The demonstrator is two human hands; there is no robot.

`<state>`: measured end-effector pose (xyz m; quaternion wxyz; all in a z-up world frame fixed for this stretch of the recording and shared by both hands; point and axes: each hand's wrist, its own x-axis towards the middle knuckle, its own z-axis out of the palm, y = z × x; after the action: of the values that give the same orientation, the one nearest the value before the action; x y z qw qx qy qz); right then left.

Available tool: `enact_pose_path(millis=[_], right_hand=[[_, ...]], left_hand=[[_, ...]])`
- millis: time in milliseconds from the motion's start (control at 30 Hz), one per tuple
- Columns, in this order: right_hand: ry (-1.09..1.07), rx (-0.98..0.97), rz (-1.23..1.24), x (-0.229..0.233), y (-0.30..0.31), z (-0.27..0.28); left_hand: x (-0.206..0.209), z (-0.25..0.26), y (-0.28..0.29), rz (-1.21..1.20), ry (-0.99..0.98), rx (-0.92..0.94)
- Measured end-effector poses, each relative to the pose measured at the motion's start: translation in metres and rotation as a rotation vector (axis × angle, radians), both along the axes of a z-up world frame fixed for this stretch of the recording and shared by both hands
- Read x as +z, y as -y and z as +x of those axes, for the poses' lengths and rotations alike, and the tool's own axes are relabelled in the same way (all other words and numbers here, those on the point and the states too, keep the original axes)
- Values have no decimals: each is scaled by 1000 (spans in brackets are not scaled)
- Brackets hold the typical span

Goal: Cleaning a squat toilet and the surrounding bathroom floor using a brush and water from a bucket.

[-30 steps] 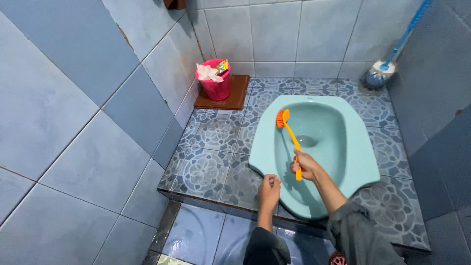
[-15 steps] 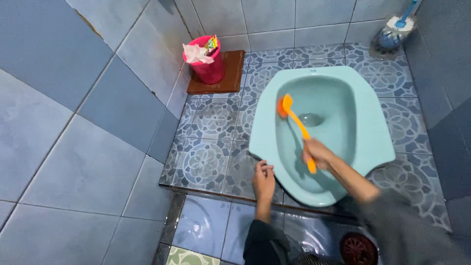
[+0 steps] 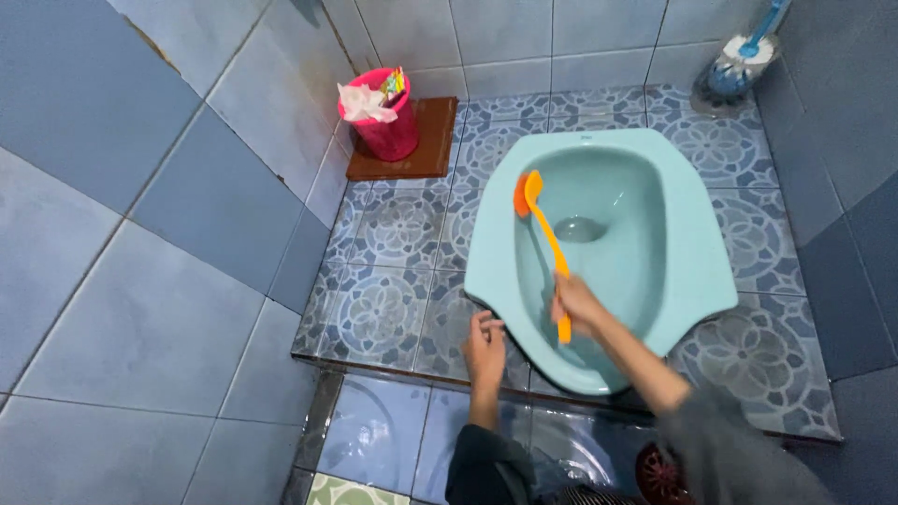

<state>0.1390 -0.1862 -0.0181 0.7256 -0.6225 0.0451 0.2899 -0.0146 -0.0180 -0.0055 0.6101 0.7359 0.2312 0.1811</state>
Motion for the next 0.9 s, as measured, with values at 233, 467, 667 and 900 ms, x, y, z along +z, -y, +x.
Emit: enact_pose_path(millis=[233, 467, 667, 900], right_hand=[[132, 12, -17, 58, -1, 79], [895, 420, -1119, 124, 43, -47], [985, 532, -1320, 142, 54, -84], [925, 254, -1060, 65, 28, 1]], left_hand=[[31, -13, -6, 73, 40, -60], [13, -15, -21, 136, 22, 118], [28, -5, 4, 109, 52, 79], [14, -5, 10, 89, 80, 66]])
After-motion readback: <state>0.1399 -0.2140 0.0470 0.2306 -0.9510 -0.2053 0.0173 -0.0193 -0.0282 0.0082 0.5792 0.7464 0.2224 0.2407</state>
